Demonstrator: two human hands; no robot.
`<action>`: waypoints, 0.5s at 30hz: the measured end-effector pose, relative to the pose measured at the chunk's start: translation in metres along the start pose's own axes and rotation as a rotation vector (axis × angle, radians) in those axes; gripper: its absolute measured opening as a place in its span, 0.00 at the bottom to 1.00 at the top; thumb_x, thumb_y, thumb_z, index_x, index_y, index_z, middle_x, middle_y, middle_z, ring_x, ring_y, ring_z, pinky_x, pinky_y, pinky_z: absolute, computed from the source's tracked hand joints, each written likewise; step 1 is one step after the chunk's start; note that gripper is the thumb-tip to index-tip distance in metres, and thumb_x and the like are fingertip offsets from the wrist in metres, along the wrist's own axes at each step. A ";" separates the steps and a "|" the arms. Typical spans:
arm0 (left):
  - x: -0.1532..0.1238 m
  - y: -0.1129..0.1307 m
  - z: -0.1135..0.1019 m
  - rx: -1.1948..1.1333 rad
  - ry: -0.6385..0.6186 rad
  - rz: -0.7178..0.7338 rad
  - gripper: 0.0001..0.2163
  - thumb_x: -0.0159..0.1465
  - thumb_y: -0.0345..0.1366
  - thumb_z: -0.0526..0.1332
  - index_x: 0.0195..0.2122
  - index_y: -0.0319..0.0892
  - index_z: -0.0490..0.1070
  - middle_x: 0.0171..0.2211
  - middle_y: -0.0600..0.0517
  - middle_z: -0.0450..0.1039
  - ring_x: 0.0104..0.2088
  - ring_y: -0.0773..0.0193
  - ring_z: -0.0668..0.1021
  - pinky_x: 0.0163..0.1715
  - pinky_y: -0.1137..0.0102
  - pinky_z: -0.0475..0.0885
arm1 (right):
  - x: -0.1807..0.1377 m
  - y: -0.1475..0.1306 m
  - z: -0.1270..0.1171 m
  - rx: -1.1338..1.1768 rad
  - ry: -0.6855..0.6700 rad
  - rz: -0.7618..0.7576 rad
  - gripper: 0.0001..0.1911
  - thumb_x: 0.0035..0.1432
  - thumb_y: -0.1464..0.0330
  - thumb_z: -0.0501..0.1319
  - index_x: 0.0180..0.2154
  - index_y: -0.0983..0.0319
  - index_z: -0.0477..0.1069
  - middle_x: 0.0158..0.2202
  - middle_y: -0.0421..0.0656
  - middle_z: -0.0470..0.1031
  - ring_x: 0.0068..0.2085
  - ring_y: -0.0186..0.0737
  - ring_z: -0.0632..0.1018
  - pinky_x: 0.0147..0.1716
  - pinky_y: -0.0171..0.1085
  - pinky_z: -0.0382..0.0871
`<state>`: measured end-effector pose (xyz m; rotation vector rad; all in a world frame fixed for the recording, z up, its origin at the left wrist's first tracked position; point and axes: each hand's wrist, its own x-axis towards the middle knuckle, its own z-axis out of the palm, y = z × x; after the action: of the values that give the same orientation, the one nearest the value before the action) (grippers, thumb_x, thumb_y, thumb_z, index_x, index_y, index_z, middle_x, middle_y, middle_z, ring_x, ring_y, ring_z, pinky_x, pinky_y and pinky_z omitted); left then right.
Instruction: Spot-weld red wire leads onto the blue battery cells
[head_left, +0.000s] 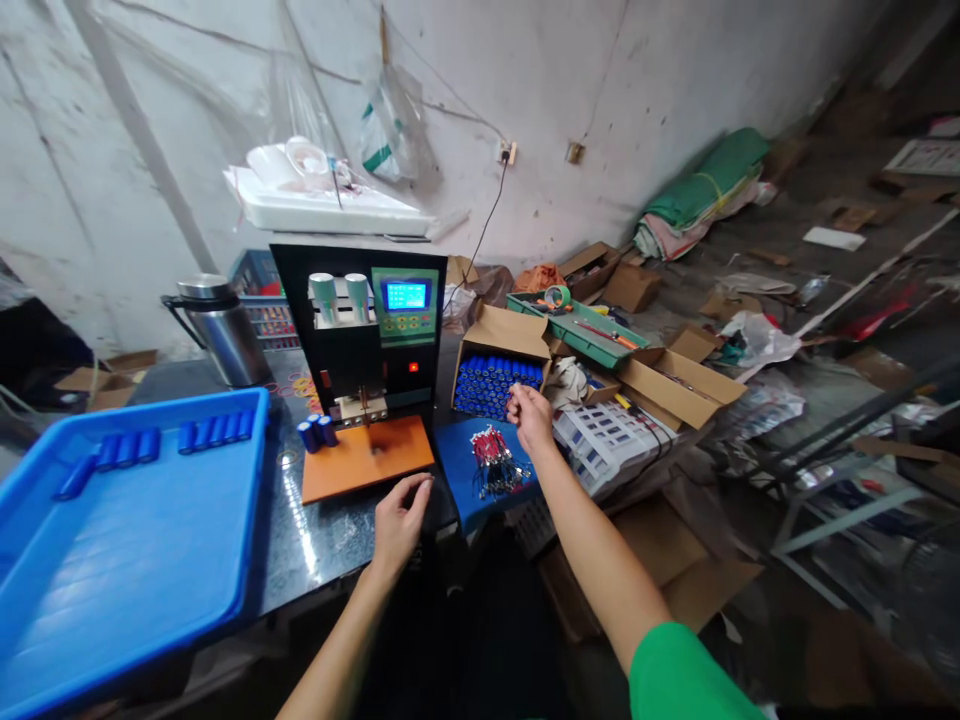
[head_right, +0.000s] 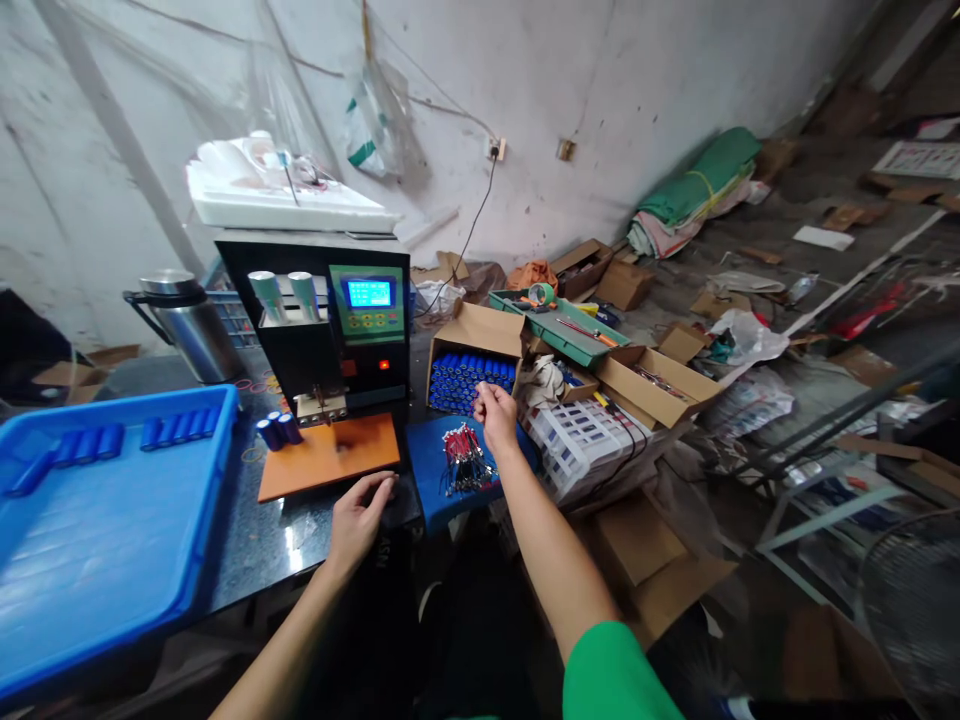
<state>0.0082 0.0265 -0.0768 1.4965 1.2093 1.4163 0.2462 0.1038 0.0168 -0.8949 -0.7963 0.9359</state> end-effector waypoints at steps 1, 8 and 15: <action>-0.002 0.006 0.001 -0.028 0.021 -0.007 0.16 0.61 0.49 0.63 0.41 0.41 0.78 0.39 0.47 0.81 0.41 0.56 0.82 0.43 0.63 0.77 | -0.010 -0.003 0.007 0.053 -0.045 0.037 0.19 0.48 0.54 0.70 0.30 0.61 0.69 0.21 0.32 0.59 0.20 0.26 0.61 0.16 0.27 0.52; -0.002 0.063 -0.005 -0.154 0.028 -0.072 0.17 0.58 0.47 0.66 0.41 0.39 0.78 0.37 0.45 0.82 0.40 0.56 0.83 0.45 0.62 0.76 | -0.080 0.008 0.053 0.256 -0.246 0.228 0.17 0.48 0.57 0.72 0.31 0.61 0.70 0.22 0.33 0.59 0.21 0.26 0.62 0.15 0.26 0.51; -0.004 0.069 -0.016 -0.211 -0.136 -0.198 0.16 0.56 0.47 0.68 0.35 0.38 0.79 0.28 0.49 0.80 0.22 0.67 0.74 0.24 0.72 0.69 | -0.110 0.025 0.077 0.291 -0.288 0.313 0.17 0.48 0.58 0.72 0.31 0.61 0.71 0.21 0.33 0.61 0.21 0.26 0.62 0.15 0.26 0.50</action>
<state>0.0027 0.0015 -0.0109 1.2702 1.0581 1.2471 0.1294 0.0335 0.0065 -0.6459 -0.7489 1.4401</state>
